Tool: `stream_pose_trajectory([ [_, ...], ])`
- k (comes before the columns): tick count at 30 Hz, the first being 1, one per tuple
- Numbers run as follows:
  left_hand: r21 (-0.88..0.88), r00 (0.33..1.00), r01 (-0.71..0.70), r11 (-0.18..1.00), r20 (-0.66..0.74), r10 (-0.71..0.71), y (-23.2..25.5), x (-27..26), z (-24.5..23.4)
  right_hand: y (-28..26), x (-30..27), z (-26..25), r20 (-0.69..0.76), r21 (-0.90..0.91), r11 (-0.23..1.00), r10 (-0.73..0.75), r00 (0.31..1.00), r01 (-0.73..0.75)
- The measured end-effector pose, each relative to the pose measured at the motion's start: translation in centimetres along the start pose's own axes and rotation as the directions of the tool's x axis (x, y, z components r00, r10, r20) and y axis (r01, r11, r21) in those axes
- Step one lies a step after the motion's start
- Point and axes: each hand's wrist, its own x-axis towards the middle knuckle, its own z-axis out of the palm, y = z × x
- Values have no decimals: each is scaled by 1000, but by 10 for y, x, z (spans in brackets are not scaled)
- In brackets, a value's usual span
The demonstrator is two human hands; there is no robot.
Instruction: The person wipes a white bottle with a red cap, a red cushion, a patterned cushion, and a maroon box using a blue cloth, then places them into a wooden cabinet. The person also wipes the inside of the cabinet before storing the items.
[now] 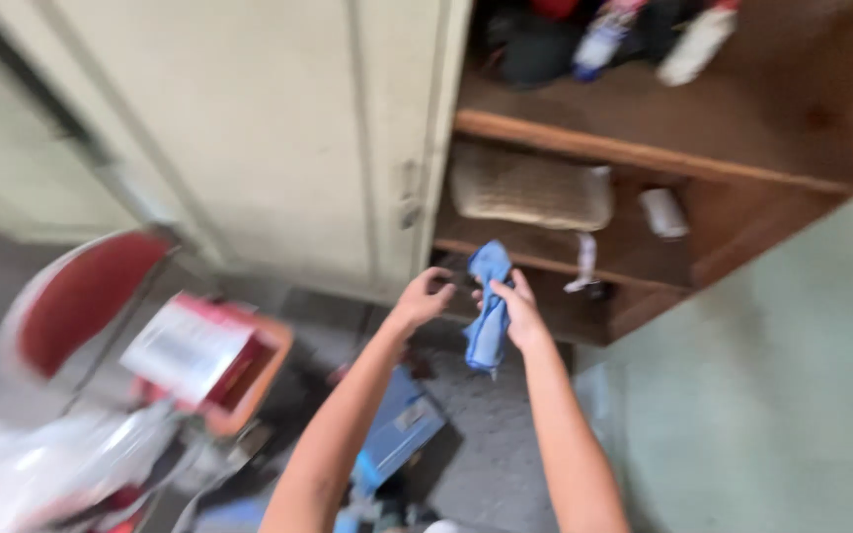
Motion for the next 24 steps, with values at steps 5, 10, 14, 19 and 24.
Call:
stream_pose_trajectory([
  [5,42,992,106,993,-78,-102,-28,-66,-15,30,-47,55,63,-170,985,1,998,10],
  [10,78,976,140,987,-179,-124,-51,-87,-35,17,-85,108,94,-214,976,-2,996,22],
  [14,-60,951,136,989,-270,-148,-45,-126,-45,61,-60,100,193,-180,984,51,980,-16],
  [19,-48,924,221,974,-310,-225,-33,-163,-70,78,-65,121,278,-213,977,74,958,-14],
  [24,-318,894,177,931,-343,-288,-28,-210,-106,101,-85,159,367,-230,973,117,923,-32],
])
